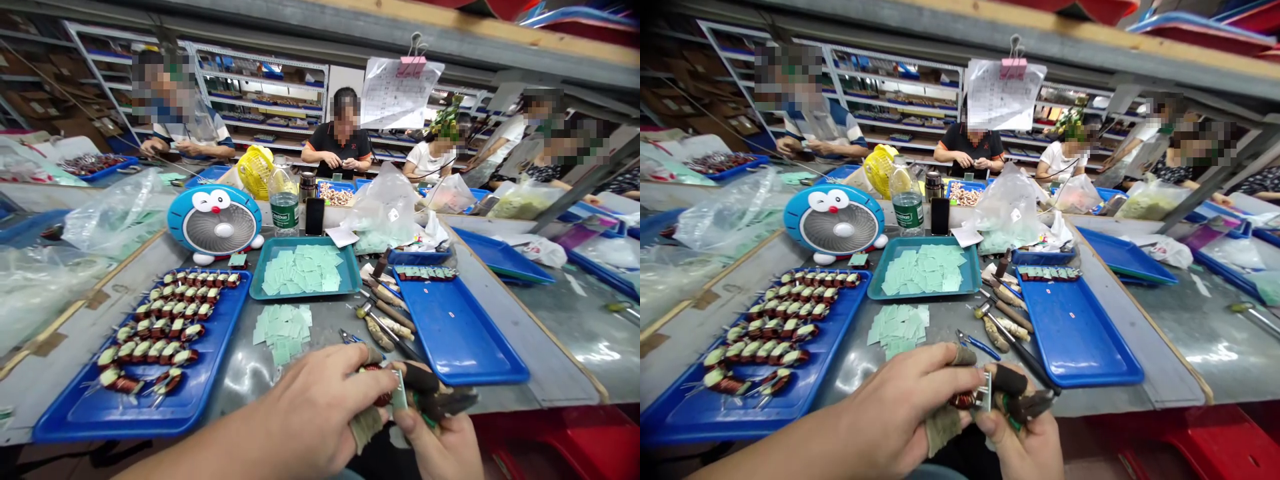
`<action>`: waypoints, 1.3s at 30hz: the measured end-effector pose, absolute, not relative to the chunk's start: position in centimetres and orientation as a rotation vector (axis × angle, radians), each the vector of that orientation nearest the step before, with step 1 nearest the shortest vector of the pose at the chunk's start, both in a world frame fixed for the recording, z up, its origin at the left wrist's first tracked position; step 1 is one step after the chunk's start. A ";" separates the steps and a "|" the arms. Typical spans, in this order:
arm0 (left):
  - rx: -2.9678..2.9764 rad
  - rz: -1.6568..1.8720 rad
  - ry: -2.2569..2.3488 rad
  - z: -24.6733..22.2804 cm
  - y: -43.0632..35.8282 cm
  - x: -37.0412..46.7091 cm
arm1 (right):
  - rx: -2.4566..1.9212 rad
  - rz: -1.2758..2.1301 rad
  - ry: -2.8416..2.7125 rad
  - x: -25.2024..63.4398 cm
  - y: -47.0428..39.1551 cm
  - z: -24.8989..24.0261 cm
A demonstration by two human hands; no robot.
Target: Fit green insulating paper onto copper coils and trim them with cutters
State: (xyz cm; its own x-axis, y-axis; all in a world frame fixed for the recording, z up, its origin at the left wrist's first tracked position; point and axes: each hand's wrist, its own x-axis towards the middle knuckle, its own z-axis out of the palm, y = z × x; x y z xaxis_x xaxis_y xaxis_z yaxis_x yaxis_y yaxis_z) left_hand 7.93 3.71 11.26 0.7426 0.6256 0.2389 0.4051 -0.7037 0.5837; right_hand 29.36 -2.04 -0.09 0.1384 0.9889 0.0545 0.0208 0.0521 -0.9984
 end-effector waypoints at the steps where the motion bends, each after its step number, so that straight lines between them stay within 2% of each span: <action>1: 2.389 0.593 0.788 11.3 3.8 7.9 | -1.243 1.046 -1.145 29.4 -2.0 0.0; 10: 2.141 0.487 0.834 13.5 4.5 7.8 | -1.156 1.103 -1.218 29.6 -1.9 0.3; 25: 2.664 0.478 0.610 12.0 4.4 7.6 | -1.172 1.243 -1.180 30.1 -3.6 -0.7; 32: 2.679 0.436 0.634 11.5 4.3 7.8 | -1.213 1.186 -1.136 30.2 -4.1 -1.5; 39: 2.460 0.387 0.753 11.9 3.9 8.2 | -1.142 1.284 -1.080 30.3 -3.5 -1.7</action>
State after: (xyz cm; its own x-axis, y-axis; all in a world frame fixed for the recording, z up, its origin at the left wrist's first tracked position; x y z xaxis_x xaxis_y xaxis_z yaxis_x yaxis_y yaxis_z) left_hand 8.22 3.90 11.94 0.8033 0.5849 0.1128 0.4319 -0.7024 0.5658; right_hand 30.32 -3.54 -1.67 0.0139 0.9992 -0.0365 -0.1346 -0.0343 -0.9903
